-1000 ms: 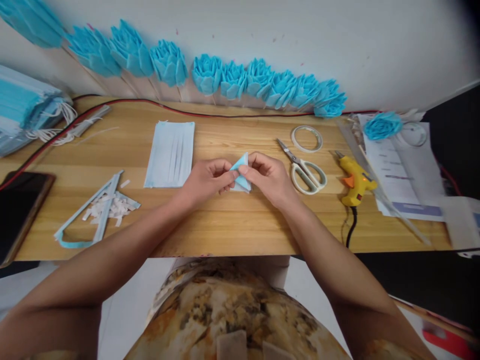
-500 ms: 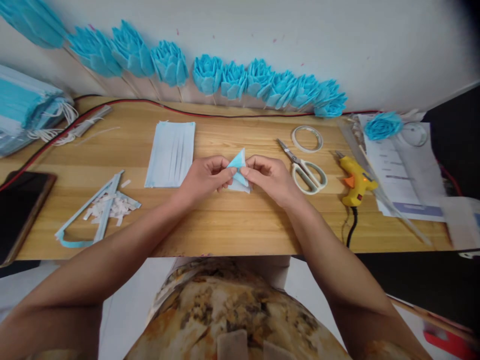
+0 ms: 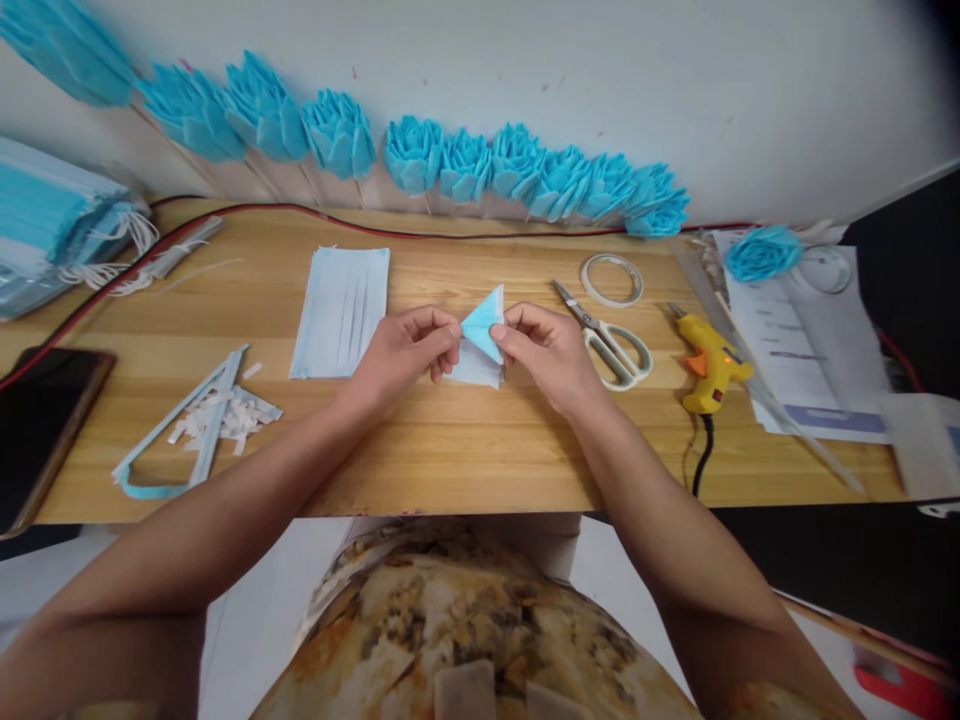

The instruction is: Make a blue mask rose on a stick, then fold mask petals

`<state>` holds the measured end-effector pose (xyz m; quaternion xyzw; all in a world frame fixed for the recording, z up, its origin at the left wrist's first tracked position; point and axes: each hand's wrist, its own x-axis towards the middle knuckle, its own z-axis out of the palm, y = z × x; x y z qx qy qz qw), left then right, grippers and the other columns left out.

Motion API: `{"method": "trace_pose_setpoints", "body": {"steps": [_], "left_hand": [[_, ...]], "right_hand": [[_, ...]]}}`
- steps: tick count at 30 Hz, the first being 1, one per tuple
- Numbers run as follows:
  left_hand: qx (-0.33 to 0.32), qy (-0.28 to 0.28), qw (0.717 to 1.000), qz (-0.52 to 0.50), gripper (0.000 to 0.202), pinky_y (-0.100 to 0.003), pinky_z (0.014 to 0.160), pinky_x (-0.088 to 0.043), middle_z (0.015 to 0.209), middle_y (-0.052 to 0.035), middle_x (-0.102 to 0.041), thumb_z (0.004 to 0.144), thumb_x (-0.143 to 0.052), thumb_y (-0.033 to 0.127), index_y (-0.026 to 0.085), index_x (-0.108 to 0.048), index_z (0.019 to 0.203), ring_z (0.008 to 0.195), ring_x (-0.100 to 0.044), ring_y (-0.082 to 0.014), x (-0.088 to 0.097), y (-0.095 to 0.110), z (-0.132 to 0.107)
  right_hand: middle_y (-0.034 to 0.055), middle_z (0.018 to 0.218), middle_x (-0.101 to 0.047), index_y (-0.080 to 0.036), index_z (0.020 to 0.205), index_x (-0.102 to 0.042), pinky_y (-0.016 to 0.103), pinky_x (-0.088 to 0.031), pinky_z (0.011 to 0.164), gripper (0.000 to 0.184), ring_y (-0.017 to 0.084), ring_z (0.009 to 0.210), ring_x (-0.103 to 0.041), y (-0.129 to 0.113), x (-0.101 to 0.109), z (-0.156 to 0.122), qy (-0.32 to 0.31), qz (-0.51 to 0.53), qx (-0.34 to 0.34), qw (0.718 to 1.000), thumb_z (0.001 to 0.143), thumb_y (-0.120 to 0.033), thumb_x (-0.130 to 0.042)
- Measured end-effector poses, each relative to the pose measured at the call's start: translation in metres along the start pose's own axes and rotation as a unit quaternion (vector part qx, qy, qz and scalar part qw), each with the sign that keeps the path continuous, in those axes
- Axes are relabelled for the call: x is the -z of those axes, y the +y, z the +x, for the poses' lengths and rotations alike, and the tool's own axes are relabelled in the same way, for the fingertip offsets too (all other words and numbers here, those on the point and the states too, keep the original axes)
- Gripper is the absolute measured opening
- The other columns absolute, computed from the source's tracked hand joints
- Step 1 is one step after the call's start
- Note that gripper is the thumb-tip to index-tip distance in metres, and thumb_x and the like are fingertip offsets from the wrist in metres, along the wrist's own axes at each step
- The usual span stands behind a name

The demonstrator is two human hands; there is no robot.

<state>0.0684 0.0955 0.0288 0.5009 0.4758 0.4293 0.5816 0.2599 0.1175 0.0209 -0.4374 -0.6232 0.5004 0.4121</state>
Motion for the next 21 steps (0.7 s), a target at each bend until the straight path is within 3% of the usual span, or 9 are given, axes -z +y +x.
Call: {"method": "trace_pose_setpoints", "body": {"steps": [4, 8, 12, 21], "left_hand": [[0.008, 0.012, 0.999, -0.033, 0.023, -0.021, 0.049, -0.047, 0.066, -0.0018, -0.064, 0.087, -0.065, 0.037, 0.017, -0.063, 0.075, 0.056, -0.057, -0.0104, 0.0001, -0.0013, 0.001], [0.006, -0.015, 1.0, -0.012, 0.034, -0.02, 0.051, -0.048, 0.068, -0.0018, -0.065, 0.083, -0.073, 0.049, 0.016, -0.064, 0.077, 0.057, -0.057, -0.0097, -0.0013, -0.0038, 0.0015], [0.007, -0.021, 1.0, 0.002, 0.037, -0.019, 0.049, -0.046, 0.064, 0.0008, -0.063, 0.075, -0.081, 0.047, 0.016, -0.062, 0.073, 0.052, -0.053, -0.0073, -0.0032, -0.0055, 0.0014], [0.009, -0.008, 1.0, 0.008, 0.033, -0.019, 0.048, -0.044, 0.058, 0.0021, -0.062, 0.075, -0.078, 0.042, 0.016, -0.059, 0.067, 0.048, -0.051, -0.0064, -0.0042, -0.0036, 0.0004]], "right_hand": [[-0.004, 0.059, -0.053, -0.021, 0.067, -0.057, 0.026, -0.036, 0.054, 0.029, 0.011, 0.057, -0.044, 0.0, -0.0004, -0.0002, 0.0, -0.001, -0.003, 1.0, 0.082, -0.039, -0.073], [-0.0039, 0.06, -0.053, -0.02, 0.069, -0.058, 0.026, -0.035, 0.054, 0.028, 0.011, 0.057, -0.044, 0.0008, -0.0022, -0.0009, -0.022, 0.012, -0.012, 1.0, 0.082, -0.04, -0.072], [-0.0038, 0.061, -0.053, -0.02, 0.07, -0.058, 0.026, -0.035, 0.053, 0.028, 0.01, 0.057, -0.044, 0.0034, -0.0056, -0.0014, -0.046, 0.023, -0.015, 0.999, 0.083, -0.041, -0.07], [-0.0026, 0.061, -0.053, -0.02, 0.068, -0.059, 0.026, -0.039, 0.056, 0.039, 0.011, 0.059, -0.048, 0.003, -0.0033, -0.0028, -0.053, 0.017, -0.01, 0.998, 0.092, -0.049, -0.062]]}}
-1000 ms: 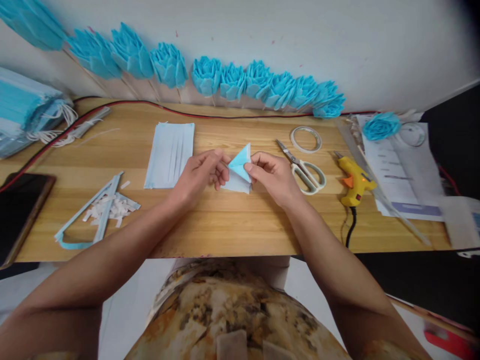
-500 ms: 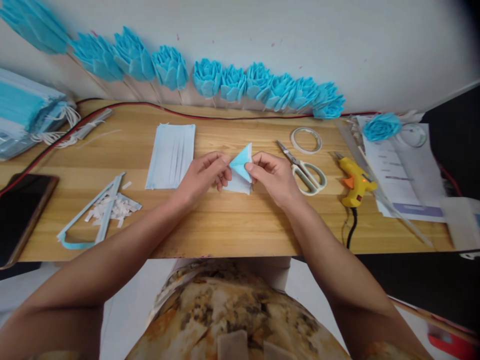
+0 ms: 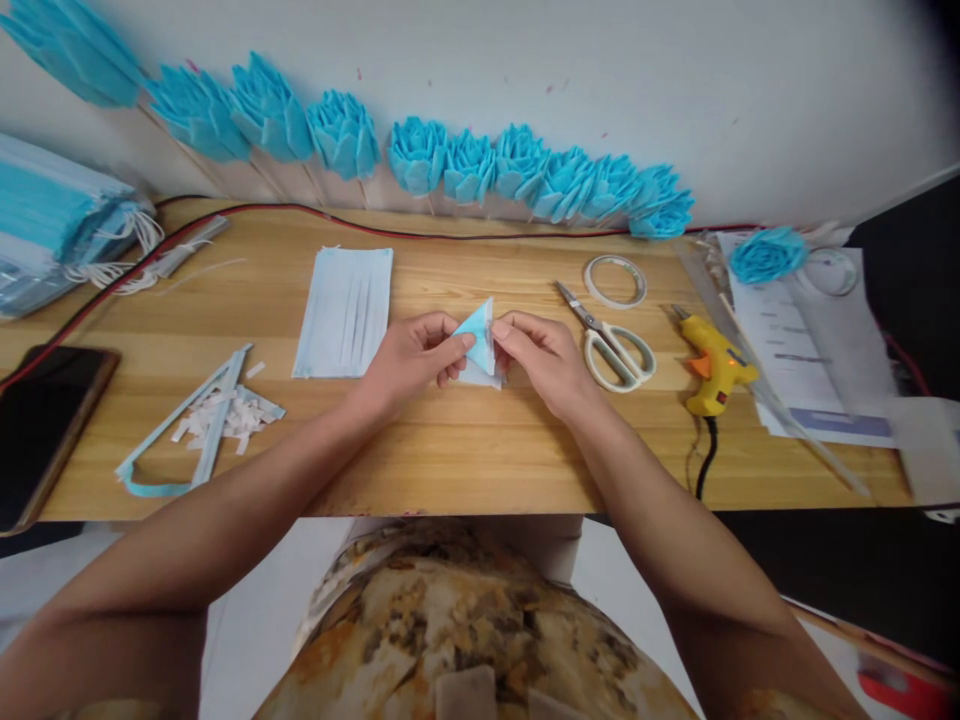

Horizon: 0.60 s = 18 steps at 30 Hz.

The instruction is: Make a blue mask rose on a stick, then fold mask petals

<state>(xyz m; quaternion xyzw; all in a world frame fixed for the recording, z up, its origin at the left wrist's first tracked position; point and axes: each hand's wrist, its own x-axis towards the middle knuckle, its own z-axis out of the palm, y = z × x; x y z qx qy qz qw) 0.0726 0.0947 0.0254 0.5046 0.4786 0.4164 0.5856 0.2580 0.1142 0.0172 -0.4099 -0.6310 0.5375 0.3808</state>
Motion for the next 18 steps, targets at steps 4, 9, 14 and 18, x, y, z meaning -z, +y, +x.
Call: {"method": "trace_pose_setpoints", "body": {"steps": [4, 9, 14, 18], "left_hand": [[0.0, 0.002, 1.0, 0.004, 0.032, -0.018, 0.048, -0.044, 0.058, 0.002, -0.061, 0.076, -0.079, 0.04, 0.016, -0.06, 0.068, 0.049, -0.051, -0.0063, 0.0002, 0.0003, -0.0006], [0.0, 0.003, 1.0, -0.025, 0.028, -0.019, 0.048, -0.045, 0.064, -0.0014, -0.064, 0.089, -0.065, 0.038, 0.015, -0.062, 0.074, 0.053, -0.056, -0.0088, 0.0024, 0.0012, -0.0006], [0.002, 0.007, 1.0, -0.027, 0.021, -0.02, 0.047, -0.046, 0.064, -0.0013, -0.063, 0.089, -0.063, 0.029, 0.015, -0.062, 0.073, 0.052, -0.055, -0.0091, 0.0035, 0.0026, -0.0006], [-0.009, 0.016, 1.0, 0.0, 0.021, -0.019, 0.049, -0.045, 0.061, -0.0005, -0.061, 0.087, -0.064, 0.024, 0.015, -0.061, 0.068, 0.051, -0.053, -0.0079, 0.0026, 0.0045, -0.0011]], "right_hand": [[-0.0035, 0.063, -0.054, -0.02, 0.071, -0.06, 0.026, -0.037, 0.053, 0.034, 0.01, 0.057, -0.046, 0.0011, -0.0012, 0.0, -0.005, 0.009, -0.01, 1.0, 0.084, -0.048, -0.073], [-0.0041, 0.061, -0.052, -0.02, 0.069, -0.057, 0.027, -0.036, 0.055, 0.03, 0.01, 0.057, -0.045, 0.0006, -0.0003, 0.0012, 0.014, 0.002, 0.0, 1.0, 0.084, -0.043, -0.07], [-0.004, 0.06, -0.052, -0.021, 0.068, -0.057, 0.027, -0.035, 0.055, 0.029, 0.011, 0.057, -0.045, -0.0009, 0.0011, 0.0018, 0.036, -0.01, -0.003, 0.999, 0.083, -0.041, -0.071], [-0.0039, 0.06, -0.052, -0.021, 0.068, -0.056, 0.026, -0.035, 0.055, 0.029, 0.011, 0.058, -0.045, -0.0018, 0.0007, 0.0017, 0.035, -0.015, 0.0, 0.999, 0.084, -0.04, -0.07]]}}
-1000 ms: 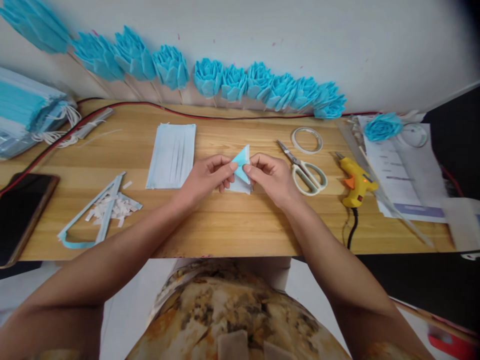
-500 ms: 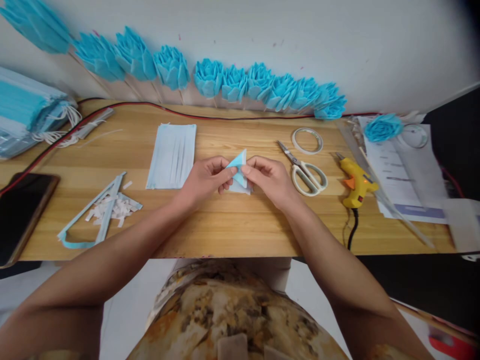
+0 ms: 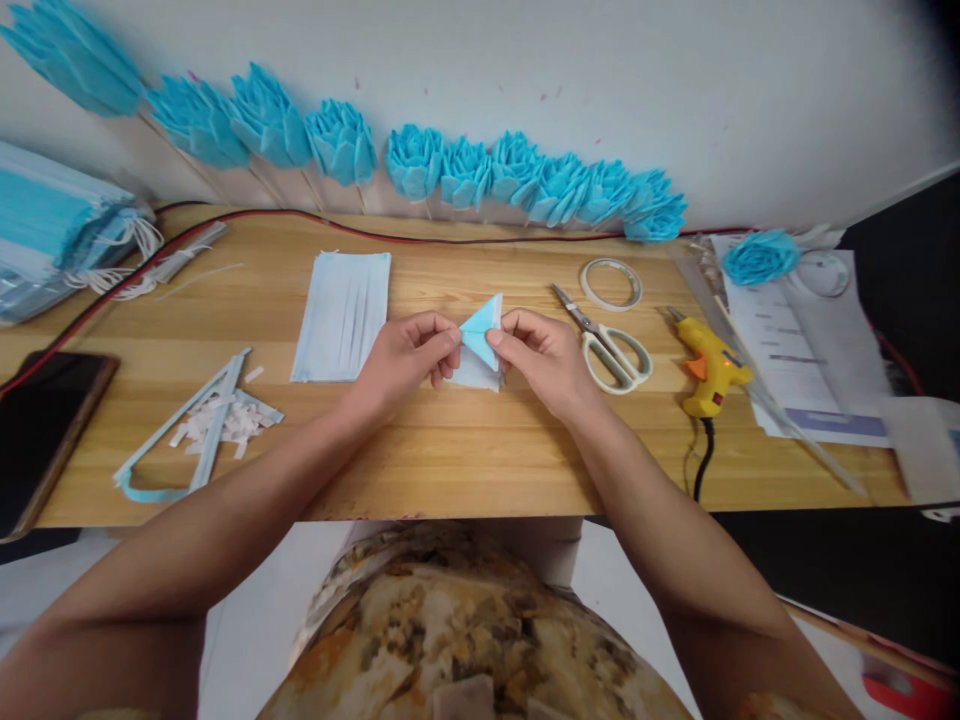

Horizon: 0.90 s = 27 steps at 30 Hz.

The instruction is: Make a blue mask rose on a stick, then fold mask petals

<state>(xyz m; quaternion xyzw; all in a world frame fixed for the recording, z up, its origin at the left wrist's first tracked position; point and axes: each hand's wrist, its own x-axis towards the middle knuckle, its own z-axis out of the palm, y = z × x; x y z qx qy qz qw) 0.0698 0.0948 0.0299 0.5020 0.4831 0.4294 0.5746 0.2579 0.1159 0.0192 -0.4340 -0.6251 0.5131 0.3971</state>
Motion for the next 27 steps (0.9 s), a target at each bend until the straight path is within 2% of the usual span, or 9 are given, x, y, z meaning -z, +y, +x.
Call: {"method": "trace_pose_setpoints", "body": {"steps": [3, 6, 10, 15, 18, 21, 23, 25, 27], "left_hand": [[-0.002, 0.001, 1.0, -0.012, 0.02, -0.019, 0.049, -0.046, 0.062, -0.0011, -0.062, 0.087, -0.063, 0.025, 0.015, -0.06, 0.069, 0.053, -0.054, -0.0087, 0.0001, -0.0004, 0.0005], [0.011, -0.013, 0.999, -0.035, 0.023, -0.02, 0.048, -0.047, 0.067, -0.0022, -0.064, 0.088, -0.063, 0.034, 0.016, -0.061, 0.074, 0.056, -0.058, -0.0103, 0.0002, -0.0026, 0.0013], [0.007, -0.034, 0.999, -0.018, 0.032, -0.02, 0.048, -0.047, 0.066, -0.0007, -0.064, 0.081, -0.075, 0.045, 0.015, -0.063, 0.077, 0.053, -0.056, -0.0088, -0.0015, -0.0055, 0.002], [-0.004, -0.026, 1.0, -0.013, 0.038, -0.019, 0.049, -0.046, 0.061, 0.0015, -0.062, 0.075, -0.08, 0.048, 0.016, -0.06, 0.072, 0.049, -0.053, -0.0069, -0.0031, -0.0068, 0.0015], [0.0, -0.046, 0.999, -0.002, 0.035, -0.018, 0.048, -0.045, 0.062, 0.0013, -0.063, 0.077, -0.079, 0.046, 0.016, -0.06, 0.073, 0.05, -0.053, -0.0069, -0.0034, -0.0073, 0.0006], [0.008, -0.079, 0.997, 0.012, 0.03, -0.017, 0.046, -0.043, 0.059, 0.0021, -0.061, 0.078, -0.076, 0.041, 0.017, -0.06, 0.072, 0.051, -0.053, -0.007, -0.0041, -0.0073, -0.0003], [0.012, -0.087, 0.996, 0.018, 0.028, -0.017, 0.046, -0.042, 0.058, 0.0023, -0.06, 0.078, -0.075, 0.04, 0.017, -0.06, 0.071, 0.051, -0.053, -0.0074, -0.0042, -0.0066, -0.0006], [0.016, -0.079, 0.997, 0.022, 0.029, -0.018, 0.046, -0.043, 0.059, 0.0018, -0.061, 0.076, -0.076, 0.04, 0.017, -0.06, 0.07, 0.051, -0.053, -0.0079, -0.0036, -0.0054, -0.0008], [0.018, -0.06, 0.998, 0.021, 0.031, -0.019, 0.046, -0.043, 0.06, 0.0012, -0.062, 0.075, -0.078, 0.041, 0.017, -0.059, 0.069, 0.051, -0.053, -0.0081, -0.0025, -0.0042, -0.0008]], "right_hand": [[-0.0038, 0.06, -0.052, -0.021, 0.069, -0.056, 0.027, -0.036, 0.055, 0.027, 0.011, 0.058, -0.046, -0.0006, 0.0, -0.0002, -0.008, 0.0, 0.004, 1.0, 0.085, -0.04, -0.066], [-0.004, 0.06, -0.052, -0.02, 0.069, -0.056, 0.027, -0.035, 0.055, 0.028, 0.01, 0.057, -0.045, -0.0005, -0.0004, -0.0006, -0.013, -0.004, 0.008, 1.0, 0.085, -0.04, -0.066], [-0.0041, 0.06, -0.051, -0.02, 0.069, -0.055, 0.026, -0.035, 0.054, 0.03, 0.01, 0.057, -0.044, 0.0006, -0.0026, -0.0014, -0.021, -0.003, 0.006, 1.0, 0.085, -0.042, -0.067], [-0.0043, 0.06, -0.05, -0.021, 0.068, -0.055, 0.026, -0.035, 0.053, 0.036, 0.01, 0.057, -0.044, 0.0012, -0.0051, -0.0019, -0.031, 0.007, -0.003, 1.0, 0.083, -0.049, -0.071], [-0.0045, 0.062, -0.051, -0.021, 0.071, -0.057, 0.026, -0.037, 0.052, 0.039, 0.01, 0.056, -0.046, 0.0013, -0.0055, -0.0016, -0.028, 0.027, -0.003, 0.999, 0.081, -0.054, -0.074], [-0.0044, 0.062, -0.052, -0.021, 0.076, -0.061, 0.026, -0.038, 0.052, 0.038, 0.01, 0.056, -0.046, 0.0021, -0.0048, -0.0009, -0.008, 0.023, 0.002, 1.0, 0.08, -0.056, -0.075], [-0.0033, 0.064, -0.055, -0.021, 0.075, -0.062, 0.026, -0.041, 0.054, 0.038, 0.011, 0.059, -0.048, 0.0029, -0.0033, -0.0003, 0.029, 0.014, 0.013, 0.999, 0.083, -0.057, -0.072], [-0.0013, 0.07, -0.059, -0.021, 0.075, -0.062, 0.026, -0.044, 0.058, 0.038, 0.011, 0.062, -0.052, 0.0035, -0.0013, 0.0002, 0.061, 0.019, 0.017, 0.998, 0.088, -0.057, -0.067], [0.0005, 0.073, -0.062, -0.021, 0.075, -0.063, 0.027, -0.046, 0.06, 0.041, 0.012, 0.064, -0.054, 0.0033, 0.0007, 0.0003, 0.055, 0.026, 0.006, 0.998, 0.091, -0.059, -0.061]]}}
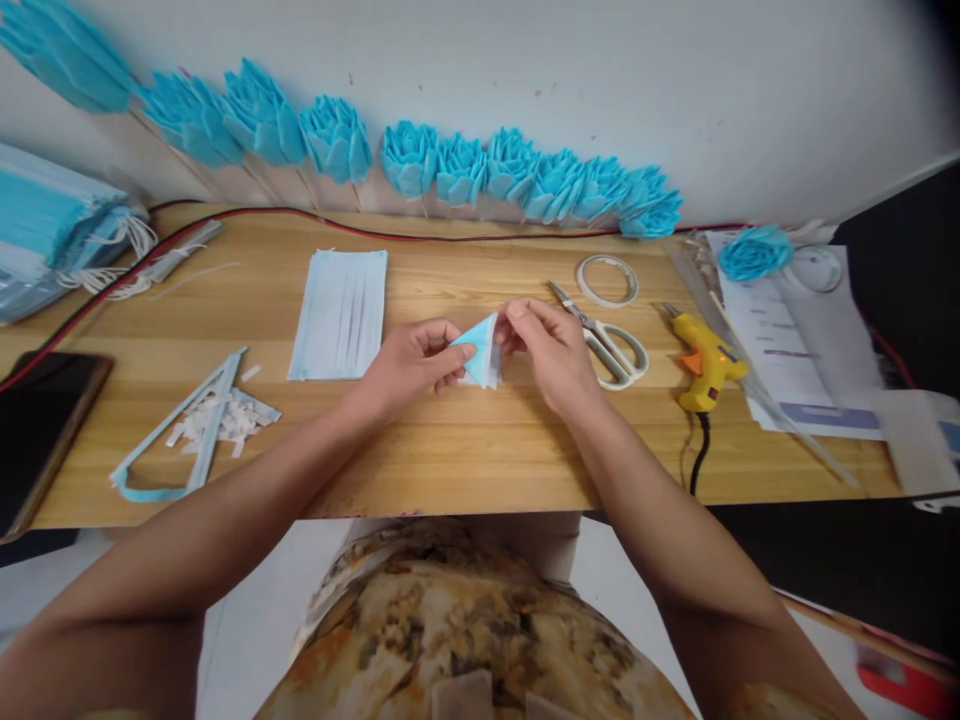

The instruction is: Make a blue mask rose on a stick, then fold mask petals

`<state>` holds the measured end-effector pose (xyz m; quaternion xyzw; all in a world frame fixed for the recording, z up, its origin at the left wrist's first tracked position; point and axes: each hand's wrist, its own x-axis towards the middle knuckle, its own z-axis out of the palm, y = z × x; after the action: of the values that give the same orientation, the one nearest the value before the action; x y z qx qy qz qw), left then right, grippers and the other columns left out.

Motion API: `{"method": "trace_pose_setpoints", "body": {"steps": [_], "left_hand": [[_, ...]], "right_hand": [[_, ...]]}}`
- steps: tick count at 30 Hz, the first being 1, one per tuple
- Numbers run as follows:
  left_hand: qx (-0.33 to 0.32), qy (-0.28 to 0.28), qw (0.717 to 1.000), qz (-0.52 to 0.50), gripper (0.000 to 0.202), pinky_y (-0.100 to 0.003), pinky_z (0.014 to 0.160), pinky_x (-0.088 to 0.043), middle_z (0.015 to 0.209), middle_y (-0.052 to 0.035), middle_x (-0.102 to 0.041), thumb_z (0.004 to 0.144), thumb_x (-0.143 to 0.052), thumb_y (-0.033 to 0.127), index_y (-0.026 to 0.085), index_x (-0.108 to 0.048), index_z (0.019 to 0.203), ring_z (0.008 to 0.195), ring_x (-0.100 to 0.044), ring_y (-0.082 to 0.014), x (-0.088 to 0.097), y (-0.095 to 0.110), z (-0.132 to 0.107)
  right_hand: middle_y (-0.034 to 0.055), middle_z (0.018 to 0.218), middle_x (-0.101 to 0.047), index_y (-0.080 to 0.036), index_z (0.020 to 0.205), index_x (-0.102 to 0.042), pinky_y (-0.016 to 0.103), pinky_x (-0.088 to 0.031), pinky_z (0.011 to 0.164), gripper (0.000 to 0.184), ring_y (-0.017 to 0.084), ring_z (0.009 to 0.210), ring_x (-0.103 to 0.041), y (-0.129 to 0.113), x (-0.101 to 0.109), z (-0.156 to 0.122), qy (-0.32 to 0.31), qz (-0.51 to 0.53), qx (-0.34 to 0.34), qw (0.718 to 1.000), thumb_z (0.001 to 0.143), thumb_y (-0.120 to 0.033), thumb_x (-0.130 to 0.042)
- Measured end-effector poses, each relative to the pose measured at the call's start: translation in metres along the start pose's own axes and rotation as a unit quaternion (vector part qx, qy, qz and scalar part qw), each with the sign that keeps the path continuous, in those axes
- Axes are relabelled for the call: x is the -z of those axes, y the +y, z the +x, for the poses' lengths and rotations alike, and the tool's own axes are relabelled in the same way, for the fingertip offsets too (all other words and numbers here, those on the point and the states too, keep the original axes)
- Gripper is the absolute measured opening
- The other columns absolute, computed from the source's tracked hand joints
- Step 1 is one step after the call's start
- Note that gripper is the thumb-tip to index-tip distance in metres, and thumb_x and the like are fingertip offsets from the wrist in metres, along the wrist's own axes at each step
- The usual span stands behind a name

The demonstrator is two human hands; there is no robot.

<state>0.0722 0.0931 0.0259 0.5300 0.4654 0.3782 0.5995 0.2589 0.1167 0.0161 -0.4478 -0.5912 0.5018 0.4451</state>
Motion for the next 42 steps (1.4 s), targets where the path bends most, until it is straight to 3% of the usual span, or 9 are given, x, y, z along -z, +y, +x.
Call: {"method": "trace_pose_setpoints", "body": {"steps": [7, 16, 19, 21, 23, 27, 30, 35, 42], "left_hand": [[-0.01, 0.04, 0.999, -0.011, 0.033, -0.02, 0.048, -0.044, 0.058, 0.0014, -0.062, 0.073, -0.08, 0.042, 0.017, -0.059, 0.069, 0.048, -0.052, -0.0074, 0.0, 0.001, 0.001], [-0.012, 0.054, 0.998, 0.02, 0.023, -0.02, 0.05, -0.045, 0.058, 0.0019, -0.062, 0.076, -0.074, 0.034, 0.016, -0.062, 0.07, 0.049, -0.053, -0.0078, 0.003, 0.002, 0.002], [-0.011, 0.064, 0.998, 0.016, 0.022, -0.02, 0.05, -0.045, 0.058, 0.0012, -0.063, 0.077, -0.073, 0.033, 0.016, -0.063, 0.068, 0.048, -0.053, -0.008, 0.004, 0.002, 0.002], [-0.01, 0.076, 0.997, 0.014, 0.021, -0.021, 0.05, -0.045, 0.058, 0.0008, -0.063, 0.077, -0.072, 0.032, 0.016, -0.063, 0.067, 0.048, -0.053, -0.0081, 0.004, 0.003, 0.002], [-0.012, 0.088, 0.996, 0.01, 0.021, -0.021, 0.051, -0.045, 0.058, 0.0007, -0.064, 0.078, -0.071, 0.031, 0.016, -0.063, 0.066, 0.049, -0.053, -0.0082, 0.004, 0.003, 0.002], [-0.016, 0.099, 0.995, 0.006, 0.02, -0.022, 0.052, -0.047, 0.059, 0.0003, -0.064, 0.08, -0.071, 0.03, 0.016, -0.064, 0.067, 0.05, -0.054, -0.0085, 0.004, 0.003, 0.001], [-0.02, 0.097, 0.995, 0.002, 0.02, -0.022, 0.052, -0.047, 0.059, 0.0003, -0.065, 0.08, -0.071, 0.031, 0.017, -0.064, 0.067, 0.05, -0.055, -0.0087, 0.004, 0.002, 0.001], [-0.023, 0.094, 0.995, 0.0, 0.02, -0.021, 0.051, -0.047, 0.059, 0.0004, -0.065, 0.079, -0.071, 0.031, 0.016, -0.064, 0.067, 0.049, -0.054, -0.0083, 0.005, 0.001, 0.001], [-0.018, 0.09, 0.996, 0.0, 0.02, -0.022, 0.053, -0.047, 0.059, 0.0005, -0.064, 0.079, -0.071, 0.031, 0.016, -0.063, 0.068, 0.05, -0.054, -0.0085, 0.004, 0.002, 0.002]], "right_hand": [[-0.0043, 0.061, -0.051, -0.021, 0.069, -0.055, 0.026, -0.036, 0.054, 0.043, 0.01, 0.057, -0.046, -0.003, 0.001, -0.001, -0.131, -0.017, -0.024, 0.991, 0.082, -0.056, -0.073], [-0.0041, 0.064, -0.051, -0.02, 0.072, -0.058, 0.026, -0.035, 0.055, 0.034, 0.01, 0.058, -0.045, -0.001, 0.0, 0.001, -0.118, -0.046, -0.003, 0.992, 0.085, -0.049, -0.069], [-0.0017, 0.071, -0.06, -0.02, 0.083, -0.066, 0.027, -0.041, 0.061, 0.027, 0.011, 0.062, -0.051, -0.008, 0.023, 0.009, -0.018, -0.104, 0.043, 0.993, 0.09, -0.046, -0.063], [0.0003, 0.077, -0.066, -0.021, 0.091, -0.068, 0.029, -0.044, 0.064, 0.021, 0.014, 0.066, -0.057, -0.013, 0.047, 0.014, 0.077, -0.19, 0.07, 0.976, 0.092, -0.04, -0.059], [0.0032, 0.084, -0.071, -0.022, 0.097, -0.071, 0.032, -0.046, 0.069, 0.016, 0.019, 0.074, -0.063, -0.015, 0.072, 0.018, 0.119, -0.326, 0.082, 0.934, 0.091, -0.031, -0.06], [0.0093, 0.088, -0.075, -0.021, 0.094, -0.075, 0.037, -0.045, 0.07, 0.014, 0.026, 0.079, -0.066, -0.006, 0.096, 0.017, 0.082, -0.548, 0.039, 0.832, 0.088, -0.019, -0.063], [0.0113, 0.098, -0.075, -0.019, 0.097, -0.075, 0.036, -0.044, 0.069, 0.015, 0.026, 0.083, -0.066, 0.005, 0.091, 0.014, 0.067, -0.603, 0.027, 0.794, 0.092, -0.02, -0.061], [0.0134, 0.103, -0.074, -0.016, 0.101, -0.073, 0.034, -0.042, 0.069, 0.02, 0.027, 0.092, -0.066, 0.015, 0.078, 0.015, 0.09, -0.637, 0.03, 0.765, 0.097, -0.024, -0.056], [0.0127, 0.096, -0.073, -0.017, 0.096, -0.074, 0.033, -0.04, 0.069, 0.025, 0.024, 0.087, -0.064, 0.026, 0.081, 0.017, 0.127, -0.616, 0.048, 0.776, 0.097, -0.022, -0.05]]}}
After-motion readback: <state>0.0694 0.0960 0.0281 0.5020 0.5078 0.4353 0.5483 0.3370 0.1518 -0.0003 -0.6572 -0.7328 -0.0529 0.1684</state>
